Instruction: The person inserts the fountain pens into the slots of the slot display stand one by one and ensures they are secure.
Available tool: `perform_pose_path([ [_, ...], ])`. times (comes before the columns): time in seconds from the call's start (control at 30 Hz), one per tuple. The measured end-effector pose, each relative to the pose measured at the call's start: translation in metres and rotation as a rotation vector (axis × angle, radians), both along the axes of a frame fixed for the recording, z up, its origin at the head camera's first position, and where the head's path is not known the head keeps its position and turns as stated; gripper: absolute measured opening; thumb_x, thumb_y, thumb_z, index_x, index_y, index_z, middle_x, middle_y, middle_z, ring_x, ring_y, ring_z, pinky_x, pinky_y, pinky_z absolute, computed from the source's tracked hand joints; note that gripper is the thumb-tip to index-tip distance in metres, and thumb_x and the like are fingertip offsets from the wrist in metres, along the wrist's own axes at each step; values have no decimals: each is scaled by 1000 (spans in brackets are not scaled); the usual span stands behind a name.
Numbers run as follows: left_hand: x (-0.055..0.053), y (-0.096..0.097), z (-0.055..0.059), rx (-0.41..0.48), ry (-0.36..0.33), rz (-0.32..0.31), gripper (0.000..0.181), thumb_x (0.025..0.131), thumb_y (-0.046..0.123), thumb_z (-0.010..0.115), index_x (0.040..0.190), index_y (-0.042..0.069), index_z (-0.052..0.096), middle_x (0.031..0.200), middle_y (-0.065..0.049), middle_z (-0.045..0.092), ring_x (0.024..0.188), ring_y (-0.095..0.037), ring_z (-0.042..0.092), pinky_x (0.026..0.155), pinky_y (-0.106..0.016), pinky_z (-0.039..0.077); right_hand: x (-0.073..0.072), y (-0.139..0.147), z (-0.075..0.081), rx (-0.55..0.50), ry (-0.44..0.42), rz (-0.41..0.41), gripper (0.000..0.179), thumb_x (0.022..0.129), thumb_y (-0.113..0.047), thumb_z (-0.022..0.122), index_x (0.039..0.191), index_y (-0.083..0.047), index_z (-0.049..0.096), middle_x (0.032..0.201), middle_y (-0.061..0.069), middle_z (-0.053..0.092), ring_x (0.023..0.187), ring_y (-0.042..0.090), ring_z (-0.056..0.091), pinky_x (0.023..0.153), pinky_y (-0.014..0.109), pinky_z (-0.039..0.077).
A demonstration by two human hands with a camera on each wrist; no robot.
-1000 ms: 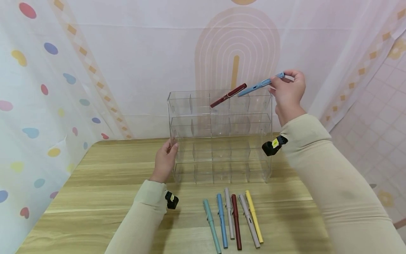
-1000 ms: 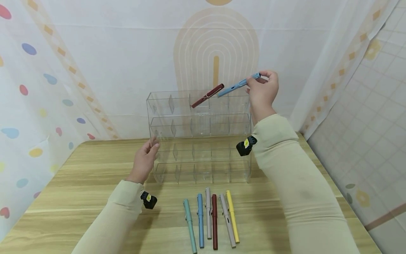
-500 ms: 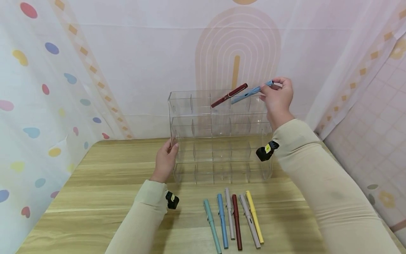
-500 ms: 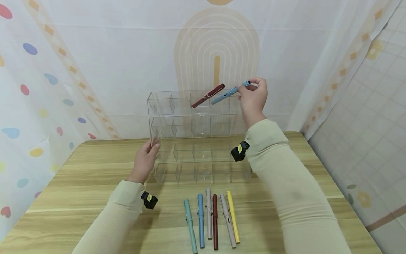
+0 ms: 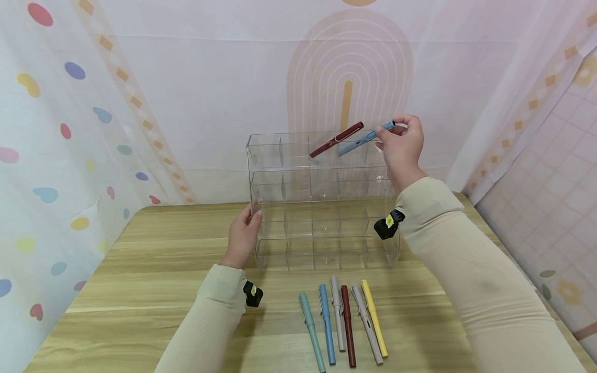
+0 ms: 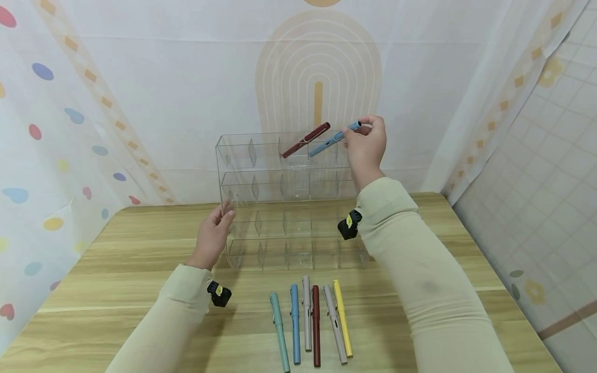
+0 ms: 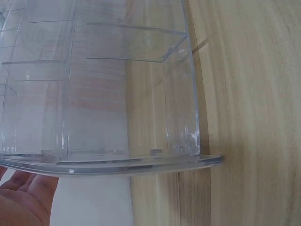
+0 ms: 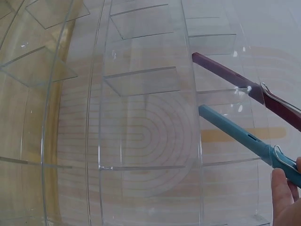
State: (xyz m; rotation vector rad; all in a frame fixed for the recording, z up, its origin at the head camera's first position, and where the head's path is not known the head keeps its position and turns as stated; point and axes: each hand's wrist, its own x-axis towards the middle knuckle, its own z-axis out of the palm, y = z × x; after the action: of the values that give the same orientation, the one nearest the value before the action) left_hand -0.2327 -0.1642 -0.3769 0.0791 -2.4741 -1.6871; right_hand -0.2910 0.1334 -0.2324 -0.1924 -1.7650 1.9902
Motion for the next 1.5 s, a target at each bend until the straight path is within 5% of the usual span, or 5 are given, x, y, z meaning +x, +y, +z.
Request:
perform_pose_path([
  [0.73, 1, 1, 1, 24, 15, -4, 47, 104, 21, 43, 148, 5, 36, 146, -18, 42, 130, -32, 44, 106, -47, 38, 6, 9, -1, 52, -2, -17, 41, 86, -2, 69, 121, -6, 49, 95, -1, 51, 84, 9, 59, 76, 20, 52],
  [0.97, 2, 1, 1, 32, -6, 2, 48, 104, 23, 42, 149, 8, 36, 147, -16, 42, 131, -31, 44, 106, -47, 37, 21, 25, -6, -3, 51, -44, 43, 86, -1, 68, 123, -7, 48, 102, -1, 51, 98, 13, 57, 85, 28, 51],
  [1.2, 2, 0, 0, 44, -15, -15, 48, 105, 26, 41, 150, 10, 35, 150, -14, 39, 133, -30, 41, 108, -46, 36, 44, 42, -25, -60, 115, -31, 33, 83, 8, 66, 105, -13, 51, 97, 0, 54, 89, 10, 57, 71, 15, 51],
  [1.5, 2, -1, 1, 44, -10, -15, 48, 105, 25, 41, 150, 9, 34, 152, -14, 35, 133, -32, 41, 108, -46, 35, 71, 53, -56, -6, 38, 41, 32, 86, 7, 65, 106, -14, 50, 102, 0, 54, 92, 9, 57, 75, 13, 50],
])
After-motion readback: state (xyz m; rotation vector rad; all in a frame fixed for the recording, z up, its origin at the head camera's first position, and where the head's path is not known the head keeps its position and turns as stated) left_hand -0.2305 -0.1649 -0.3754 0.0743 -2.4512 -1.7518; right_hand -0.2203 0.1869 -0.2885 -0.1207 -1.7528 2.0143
